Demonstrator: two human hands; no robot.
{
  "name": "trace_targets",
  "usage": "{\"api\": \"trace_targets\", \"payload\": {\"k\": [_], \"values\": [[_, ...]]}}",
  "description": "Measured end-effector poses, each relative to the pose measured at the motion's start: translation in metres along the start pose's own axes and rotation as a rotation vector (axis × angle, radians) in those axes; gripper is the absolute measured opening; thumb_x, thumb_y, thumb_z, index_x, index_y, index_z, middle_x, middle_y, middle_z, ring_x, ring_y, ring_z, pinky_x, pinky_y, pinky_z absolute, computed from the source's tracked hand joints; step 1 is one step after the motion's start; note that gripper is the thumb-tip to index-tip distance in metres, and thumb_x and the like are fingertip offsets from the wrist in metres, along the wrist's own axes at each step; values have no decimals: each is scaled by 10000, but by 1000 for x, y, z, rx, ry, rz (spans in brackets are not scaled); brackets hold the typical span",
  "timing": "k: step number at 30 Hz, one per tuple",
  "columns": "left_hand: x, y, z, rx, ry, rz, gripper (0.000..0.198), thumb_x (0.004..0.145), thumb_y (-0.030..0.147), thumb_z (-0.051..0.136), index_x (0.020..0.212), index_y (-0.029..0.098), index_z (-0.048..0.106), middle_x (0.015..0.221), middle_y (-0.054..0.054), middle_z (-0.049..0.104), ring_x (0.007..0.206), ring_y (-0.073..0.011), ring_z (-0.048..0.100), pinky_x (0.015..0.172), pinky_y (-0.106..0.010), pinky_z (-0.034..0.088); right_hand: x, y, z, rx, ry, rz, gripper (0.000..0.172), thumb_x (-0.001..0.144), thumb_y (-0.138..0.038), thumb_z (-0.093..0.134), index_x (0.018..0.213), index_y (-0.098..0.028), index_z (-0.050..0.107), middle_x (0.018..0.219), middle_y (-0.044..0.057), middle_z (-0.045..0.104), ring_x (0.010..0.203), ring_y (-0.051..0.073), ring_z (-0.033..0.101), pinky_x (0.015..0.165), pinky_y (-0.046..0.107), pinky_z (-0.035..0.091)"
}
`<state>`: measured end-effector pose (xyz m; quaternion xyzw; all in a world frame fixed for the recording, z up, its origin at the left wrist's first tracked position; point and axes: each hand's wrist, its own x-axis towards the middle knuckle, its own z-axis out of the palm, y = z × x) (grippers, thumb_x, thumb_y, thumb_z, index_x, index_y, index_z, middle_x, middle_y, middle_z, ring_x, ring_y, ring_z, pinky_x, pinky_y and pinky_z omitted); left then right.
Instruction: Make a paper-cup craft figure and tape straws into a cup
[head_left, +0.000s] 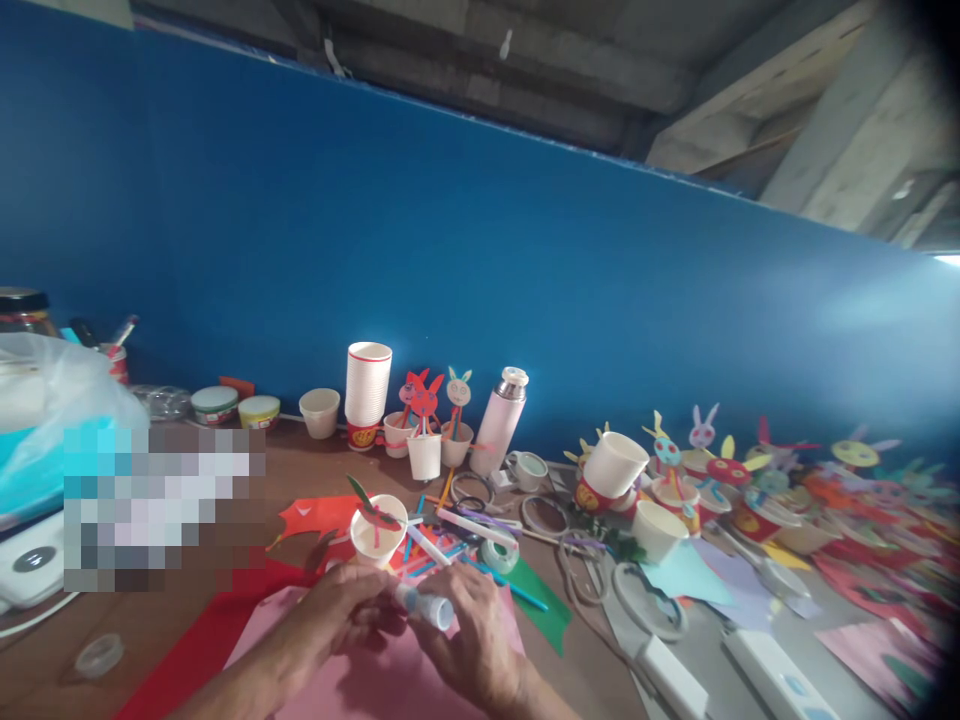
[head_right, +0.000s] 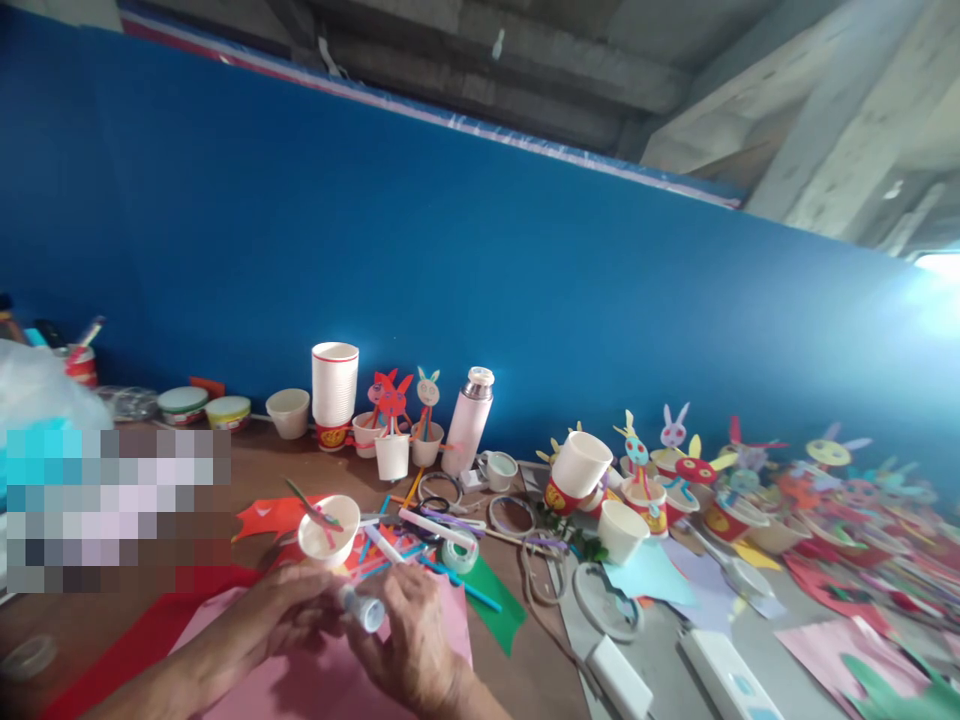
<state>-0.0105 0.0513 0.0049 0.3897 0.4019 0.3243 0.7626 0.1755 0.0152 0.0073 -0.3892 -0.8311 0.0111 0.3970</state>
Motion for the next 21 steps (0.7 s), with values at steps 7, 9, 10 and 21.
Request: {"api": "trace_targets", "payload": {"k": [7, 9, 10, 21], "values": [[-5, -1, -1, -27, -1, -1, 247, 743, 333, 614, 810, 102, 671, 766, -111, 731, 737, -230, 682, 614, -298, 524, -3, 2, 4, -10, -19, 12, 123, 796, -250, 550, 909, -214, 521, 760, 16, 618, 681, 167, 557, 624, 267, 372], [-5, 1, -1, -18, -30, -10, 280, 742, 348, 614, 856, 97, 664, 809, -127, 730, 773, -240, 679, 631, -301, 518, -4, 2, 5, -12, -1, 7, 125, 797, -256, 555, 909, -213, 522, 764, 19, 620, 683, 169, 558, 623, 269, 369], [-6, 2, -1, -12, -43, -16, 296, 739, 353, 615, 877, 95, 660, 834, -132, 728, 791, -241, 677, 643, -299, 515, -4, 3, 6, -18, 6, 3, 124, 799, -261, 557, 908, -212, 522, 764, 21, 622, 684, 171, 559, 621, 270, 368], [-14, 10, 4, -19, -80, -26, 297, 754, 288, 592, 981, 108, 658, 960, -128, 711, 949, -243, 628, 816, -342, 474, -2, 6, 2, -64, -3, -53, 127, 839, -311, 536, 912, -209, 515, 768, 25, 616, 688, 175, 553, 608, 276, 375]]}}
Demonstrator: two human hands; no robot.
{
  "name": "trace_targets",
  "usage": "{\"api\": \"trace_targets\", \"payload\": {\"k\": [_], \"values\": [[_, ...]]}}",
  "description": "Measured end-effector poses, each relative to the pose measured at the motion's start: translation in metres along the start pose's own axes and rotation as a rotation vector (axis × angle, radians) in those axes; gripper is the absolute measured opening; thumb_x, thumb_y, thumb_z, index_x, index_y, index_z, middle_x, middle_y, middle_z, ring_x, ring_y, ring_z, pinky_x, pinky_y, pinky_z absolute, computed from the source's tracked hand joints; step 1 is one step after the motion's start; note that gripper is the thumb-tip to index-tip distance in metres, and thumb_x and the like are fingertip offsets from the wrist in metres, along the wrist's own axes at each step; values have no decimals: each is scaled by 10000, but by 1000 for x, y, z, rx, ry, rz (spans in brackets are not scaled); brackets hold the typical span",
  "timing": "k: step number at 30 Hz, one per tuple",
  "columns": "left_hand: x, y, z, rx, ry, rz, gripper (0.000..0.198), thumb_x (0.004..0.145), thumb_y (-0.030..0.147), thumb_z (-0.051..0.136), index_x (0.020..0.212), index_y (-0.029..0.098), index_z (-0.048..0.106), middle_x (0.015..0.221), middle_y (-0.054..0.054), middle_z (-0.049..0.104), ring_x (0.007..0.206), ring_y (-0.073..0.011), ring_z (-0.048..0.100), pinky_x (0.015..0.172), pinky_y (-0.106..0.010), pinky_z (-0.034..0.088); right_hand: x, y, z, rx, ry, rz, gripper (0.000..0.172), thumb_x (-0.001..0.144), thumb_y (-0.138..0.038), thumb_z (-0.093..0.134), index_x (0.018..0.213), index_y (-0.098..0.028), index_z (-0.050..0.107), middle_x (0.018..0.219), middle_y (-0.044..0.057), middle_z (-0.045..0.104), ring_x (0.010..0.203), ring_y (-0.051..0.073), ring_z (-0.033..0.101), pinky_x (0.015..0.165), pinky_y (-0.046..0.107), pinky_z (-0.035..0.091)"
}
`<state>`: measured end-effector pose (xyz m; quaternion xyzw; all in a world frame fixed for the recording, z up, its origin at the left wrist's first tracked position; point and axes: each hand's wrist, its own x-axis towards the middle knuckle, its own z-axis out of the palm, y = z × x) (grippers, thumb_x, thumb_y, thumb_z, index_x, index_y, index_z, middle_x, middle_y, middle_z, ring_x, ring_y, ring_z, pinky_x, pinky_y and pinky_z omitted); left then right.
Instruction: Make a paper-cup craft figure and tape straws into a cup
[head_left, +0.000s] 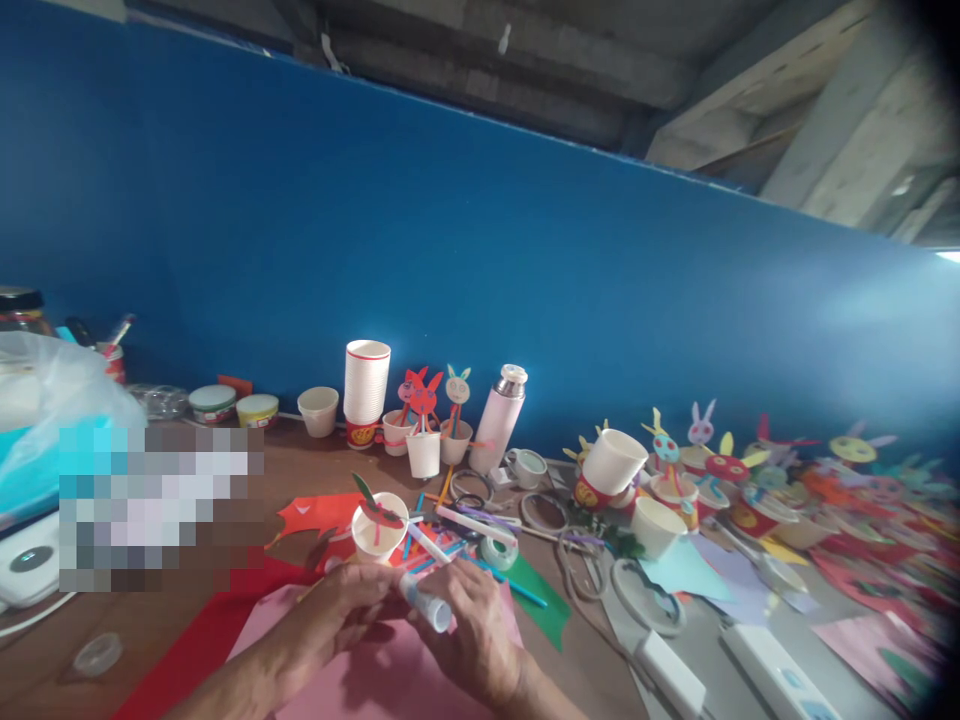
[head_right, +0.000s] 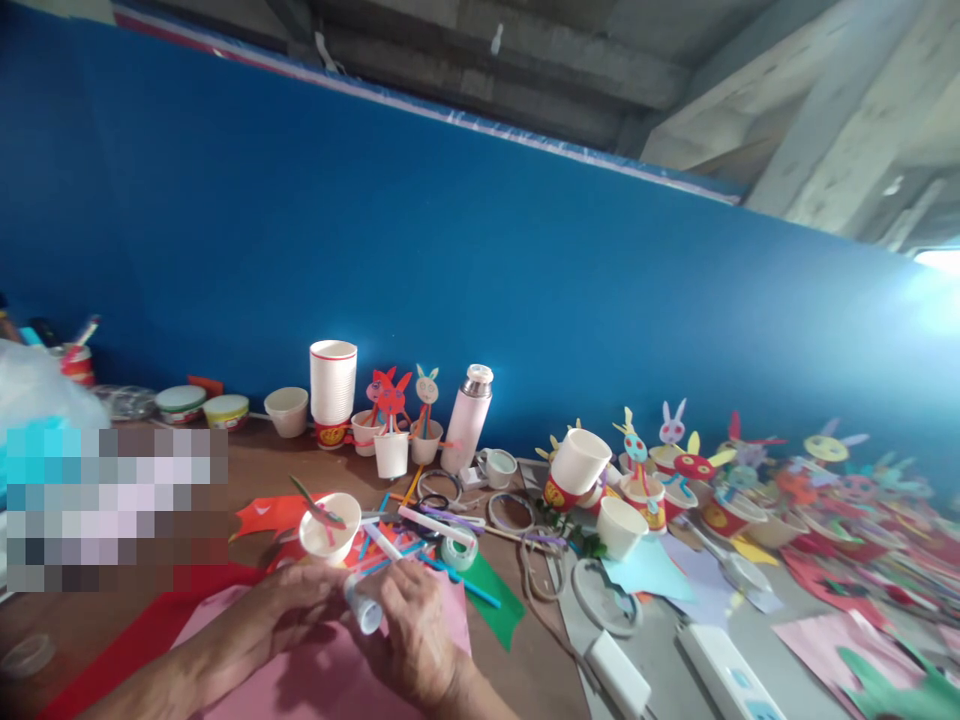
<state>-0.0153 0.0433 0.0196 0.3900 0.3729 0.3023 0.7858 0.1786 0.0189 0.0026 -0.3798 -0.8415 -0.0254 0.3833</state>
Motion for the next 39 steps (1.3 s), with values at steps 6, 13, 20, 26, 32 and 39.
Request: {"api": "trace_targets", "payload": {"k": [6, 13, 20, 26, 32, 39], "values": [[0, 1, 2, 7, -21, 47, 212, 749, 210, 581, 924, 173, 694, 985, -68, 711, 1011, -244, 602, 881, -348, 447, 0, 1, 1, -4, -2, -26, 141, 855, -304, 509, 959, -210, 498, 772, 23, 617, 677, 171, 548, 607, 285, 387], [4, -3, 2, 54, -23, 86, 238, 759, 232, 588, 971, 187, 685, 986, -70, 709, 1007, -250, 597, 843, -334, 443, 0, 2, 0, 2, -14, -30, 155, 851, -291, 507, 978, -205, 489, 792, 31, 619, 691, 181, 547, 617, 293, 385], [5, -5, 5, 118, -15, 115, 200, 762, 274, 610, 929, 203, 695, 939, -48, 711, 953, -212, 598, 808, -288, 438, -2, 4, 1, 18, -28, -12, 184, 840, -270, 516, 1009, -201, 493, 818, 37, 617, 718, 189, 551, 642, 303, 389], [7, -10, 0, 59, -10, 113, 256, 756, 256, 617, 995, 185, 678, 980, -76, 709, 974, -223, 605, 825, -299, 447, -2, 6, 1, 6, -33, -1, 186, 837, -280, 529, 1001, -198, 501, 830, 42, 615, 735, 188, 560, 655, 304, 401], [7, -11, -7, -50, -3, 96, 239, 766, 233, 592, 980, 159, 670, 984, -99, 717, 976, -254, 624, 848, -352, 461, -3, 6, 0, 25, -51, 2, 206, 838, -270, 529, 1030, -202, 501, 833, 49, 612, 758, 196, 562, 681, 315, 407], [6, -10, -4, -71, 9, 68, 291, 718, 327, 647, 950, 152, 670, 910, -97, 719, 896, -241, 644, 802, -344, 483, -1, 2, 1, -9, -59, -31, 204, 840, -308, 538, 1010, -202, 502, 821, 44, 612, 721, 191, 549, 632, 306, 380]]}}
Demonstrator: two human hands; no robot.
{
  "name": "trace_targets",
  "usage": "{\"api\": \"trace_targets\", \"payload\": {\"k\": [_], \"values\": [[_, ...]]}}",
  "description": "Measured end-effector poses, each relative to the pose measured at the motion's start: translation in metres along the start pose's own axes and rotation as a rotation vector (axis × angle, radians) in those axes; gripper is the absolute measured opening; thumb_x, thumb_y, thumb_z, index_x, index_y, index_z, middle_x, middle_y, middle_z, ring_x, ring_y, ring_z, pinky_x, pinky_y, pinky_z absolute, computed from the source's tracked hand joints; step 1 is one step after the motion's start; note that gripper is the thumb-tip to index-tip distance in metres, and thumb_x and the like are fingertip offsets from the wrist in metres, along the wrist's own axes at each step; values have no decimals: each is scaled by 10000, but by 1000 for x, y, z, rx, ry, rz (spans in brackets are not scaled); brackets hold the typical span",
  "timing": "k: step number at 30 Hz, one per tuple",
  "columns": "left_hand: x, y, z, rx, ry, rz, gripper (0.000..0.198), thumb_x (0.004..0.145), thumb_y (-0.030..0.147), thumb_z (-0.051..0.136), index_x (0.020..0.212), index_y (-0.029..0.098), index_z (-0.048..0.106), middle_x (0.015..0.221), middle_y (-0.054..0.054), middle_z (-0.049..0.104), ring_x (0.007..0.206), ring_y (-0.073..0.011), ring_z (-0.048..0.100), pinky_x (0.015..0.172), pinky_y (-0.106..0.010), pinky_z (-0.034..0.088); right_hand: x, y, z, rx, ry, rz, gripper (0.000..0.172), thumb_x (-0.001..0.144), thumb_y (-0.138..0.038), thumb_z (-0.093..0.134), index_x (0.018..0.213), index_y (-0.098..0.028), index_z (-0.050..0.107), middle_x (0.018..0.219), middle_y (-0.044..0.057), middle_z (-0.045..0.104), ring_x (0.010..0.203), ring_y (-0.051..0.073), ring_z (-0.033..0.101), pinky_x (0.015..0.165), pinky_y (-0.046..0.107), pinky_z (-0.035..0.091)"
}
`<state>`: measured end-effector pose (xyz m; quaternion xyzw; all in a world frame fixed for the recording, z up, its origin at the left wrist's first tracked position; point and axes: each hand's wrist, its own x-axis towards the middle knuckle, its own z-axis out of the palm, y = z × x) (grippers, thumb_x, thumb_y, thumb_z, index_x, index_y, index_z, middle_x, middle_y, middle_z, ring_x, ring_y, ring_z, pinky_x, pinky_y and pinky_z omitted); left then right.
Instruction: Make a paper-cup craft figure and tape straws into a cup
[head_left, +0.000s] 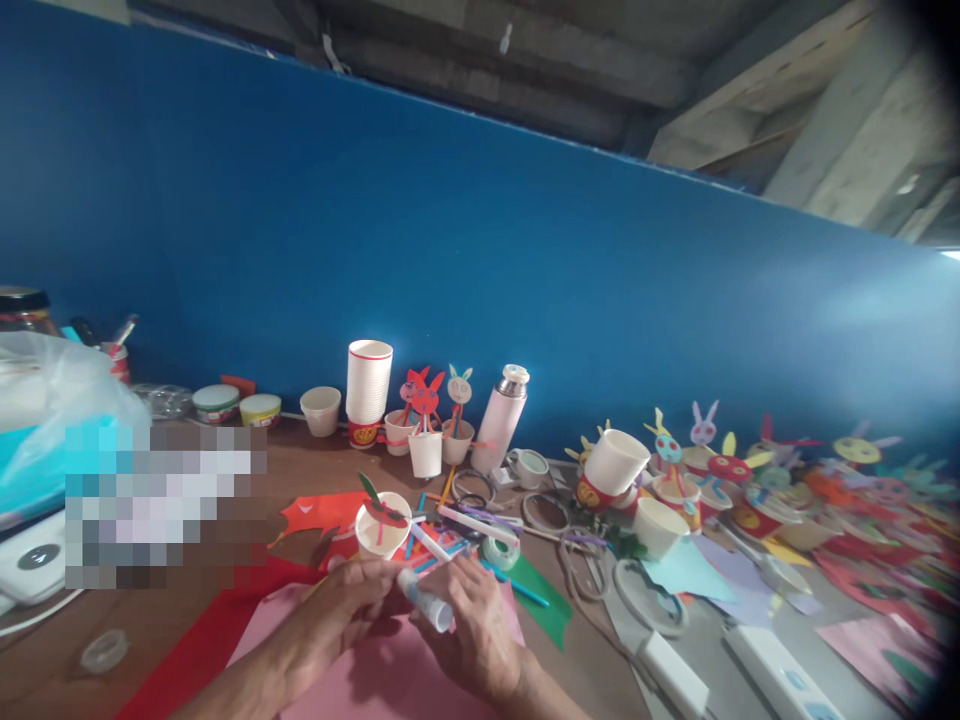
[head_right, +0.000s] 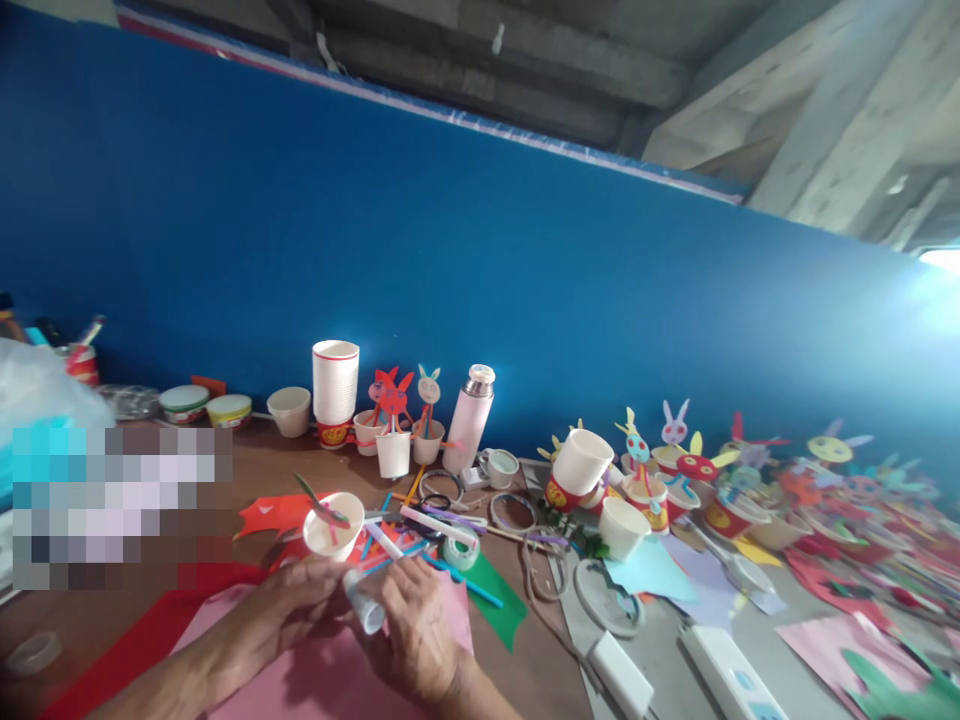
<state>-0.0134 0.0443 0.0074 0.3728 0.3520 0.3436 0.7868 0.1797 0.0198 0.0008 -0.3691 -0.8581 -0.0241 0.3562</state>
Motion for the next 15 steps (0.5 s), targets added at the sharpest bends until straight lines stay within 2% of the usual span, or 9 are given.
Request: {"api": "trace_targets", "payload": {"k": [3, 6, 9, 15], "values": [[2, -1, 3, 15, 59, -8, 351, 646, 388, 692, 911, 157, 683, 889, -100, 720, 880, -253, 644, 779, -351, 486, 1, 0, -1, -19, -10, -9, 199, 841, -302, 529, 1010, -201, 500, 821, 42, 612, 720, 193, 545, 633, 309, 372], [1, 1, 7, 51, 30, 24, 322, 669, 342, 670, 939, 167, 686, 943, -94, 714, 944, -260, 625, 832, -359, 455, 1, 1, -2, -5, -21, -11, 200, 846, -280, 508, 1027, -197, 487, 834, 46, 606, 744, 196, 542, 655, 317, 372], [1, 3, 9, 124, 12, 46, 290, 699, 298, 646, 956, 174, 695, 943, -86, 720, 920, -239, 628, 819, -329, 440, 0, 3, -2, -6, -44, -7, 204, 841, -263, 502, 1029, -191, 475, 844, 54, 599, 758, 205, 538, 672, 332, 370], [14, -9, 2, 93, 21, 52, 416, 585, 354, 739, 958, 172, 707, 891, -92, 730, 861, -230, 629, 780, -318, 438, -1, 3, 1, -32, -27, 10, 200, 841, -280, 493, 1018, -188, 473, 825, 62, 590, 734, 215, 529, 651, 342, 369]]}}
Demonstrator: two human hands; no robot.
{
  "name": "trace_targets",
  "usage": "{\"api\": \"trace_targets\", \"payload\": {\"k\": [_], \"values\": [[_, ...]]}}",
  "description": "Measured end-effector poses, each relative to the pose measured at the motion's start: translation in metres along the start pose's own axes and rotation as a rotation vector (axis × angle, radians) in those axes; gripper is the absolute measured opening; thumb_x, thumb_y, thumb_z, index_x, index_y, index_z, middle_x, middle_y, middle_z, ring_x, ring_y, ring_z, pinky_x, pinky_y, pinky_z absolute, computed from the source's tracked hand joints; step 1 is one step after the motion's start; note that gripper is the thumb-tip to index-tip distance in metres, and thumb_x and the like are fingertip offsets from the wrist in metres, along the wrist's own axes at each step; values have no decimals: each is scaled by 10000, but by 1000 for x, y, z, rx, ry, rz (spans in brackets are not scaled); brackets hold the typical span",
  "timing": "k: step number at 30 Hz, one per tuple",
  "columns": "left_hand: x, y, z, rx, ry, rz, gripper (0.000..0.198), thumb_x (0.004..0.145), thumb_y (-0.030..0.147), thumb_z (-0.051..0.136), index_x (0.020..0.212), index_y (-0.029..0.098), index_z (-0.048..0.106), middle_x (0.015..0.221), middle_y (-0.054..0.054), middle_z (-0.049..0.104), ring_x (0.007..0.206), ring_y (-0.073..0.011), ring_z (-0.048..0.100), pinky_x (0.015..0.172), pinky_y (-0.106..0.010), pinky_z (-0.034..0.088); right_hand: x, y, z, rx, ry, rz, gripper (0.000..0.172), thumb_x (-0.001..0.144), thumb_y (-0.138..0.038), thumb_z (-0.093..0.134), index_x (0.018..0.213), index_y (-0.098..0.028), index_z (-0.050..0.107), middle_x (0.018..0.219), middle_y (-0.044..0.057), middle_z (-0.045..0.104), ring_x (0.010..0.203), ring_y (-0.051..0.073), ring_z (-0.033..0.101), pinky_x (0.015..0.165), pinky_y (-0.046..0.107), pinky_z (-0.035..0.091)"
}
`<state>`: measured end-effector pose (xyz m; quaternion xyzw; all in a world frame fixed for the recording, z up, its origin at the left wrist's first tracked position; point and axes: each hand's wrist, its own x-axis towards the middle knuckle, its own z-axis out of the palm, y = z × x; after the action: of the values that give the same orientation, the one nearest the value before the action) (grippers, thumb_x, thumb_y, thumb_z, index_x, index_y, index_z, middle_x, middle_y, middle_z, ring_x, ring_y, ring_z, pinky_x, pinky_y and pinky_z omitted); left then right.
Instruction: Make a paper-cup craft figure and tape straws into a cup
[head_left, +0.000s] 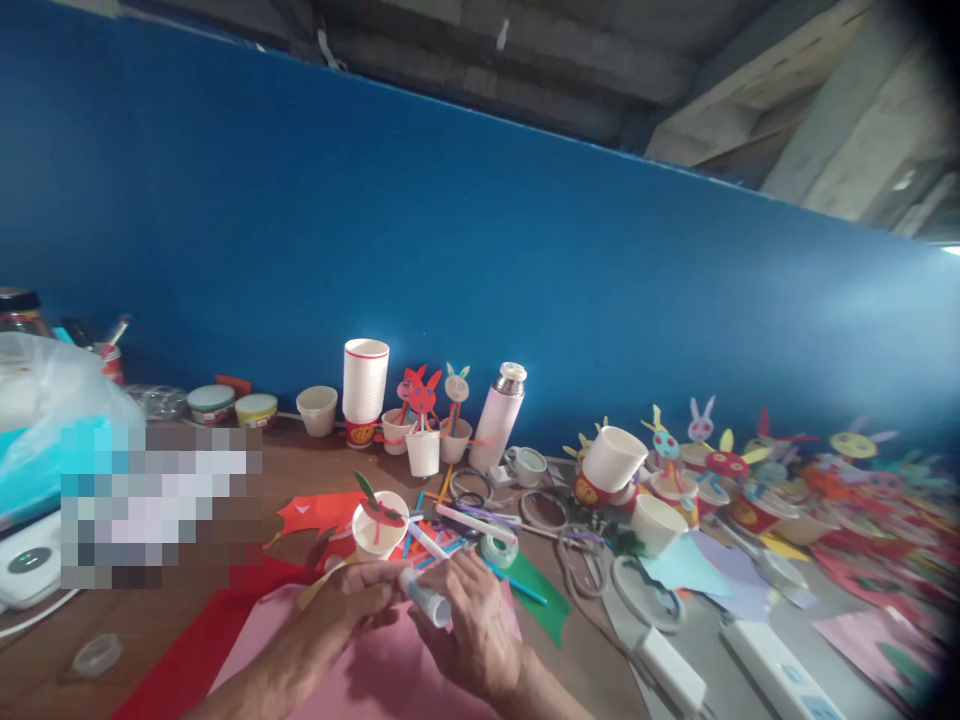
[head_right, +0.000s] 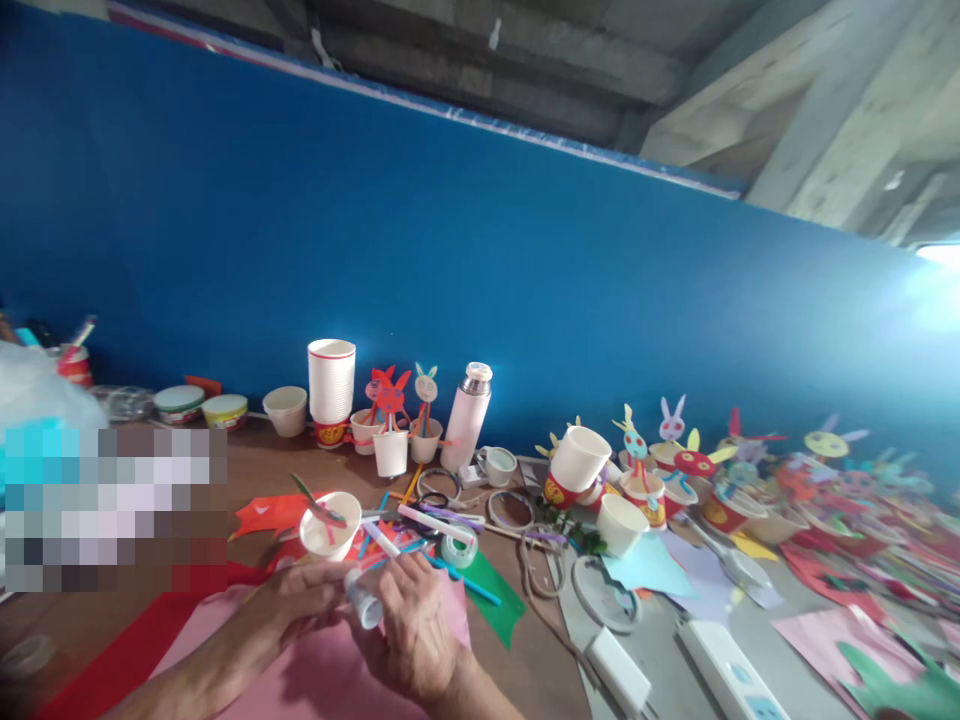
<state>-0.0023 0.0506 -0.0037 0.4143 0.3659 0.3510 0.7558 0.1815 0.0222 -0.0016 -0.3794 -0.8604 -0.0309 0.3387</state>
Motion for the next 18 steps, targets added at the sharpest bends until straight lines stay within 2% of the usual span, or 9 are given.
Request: {"api": "trace_targets", "payload": {"k": [8, 14, 18], "values": [[3, -6, -1, -14, 59, 2, 451, 509, 389, 786, 900, 171, 727, 790, -81, 732, 820, -230, 638, 718, -296, 460, 0, -1, -1, 11, 34, -8, 181, 824, -253, 501, 987, -178, 475, 801, 71, 587, 716, 221, 532, 634, 350, 386], [3, -1, -3, 32, 29, -2, 454, 554, 444, 758, 910, 164, 723, 796, -82, 736, 796, -209, 650, 720, -282, 474, 0, -1, -3, 74, 30, 42, 187, 852, -247, 478, 1031, -195, 486, 841, 73, 591, 756, 225, 534, 668, 365, 405], [0, 3, -5, 37, 93, -45, 441, 554, 435, 762, 900, 166, 713, 824, -84, 738, 825, -224, 658, 714, -295, 498, 0, -2, -4, 133, 33, 77, 154, 859, -234, 471, 1007, -201, 499, 866, 68, 601, 759, 215, 539, 679, 358, 413]]}}
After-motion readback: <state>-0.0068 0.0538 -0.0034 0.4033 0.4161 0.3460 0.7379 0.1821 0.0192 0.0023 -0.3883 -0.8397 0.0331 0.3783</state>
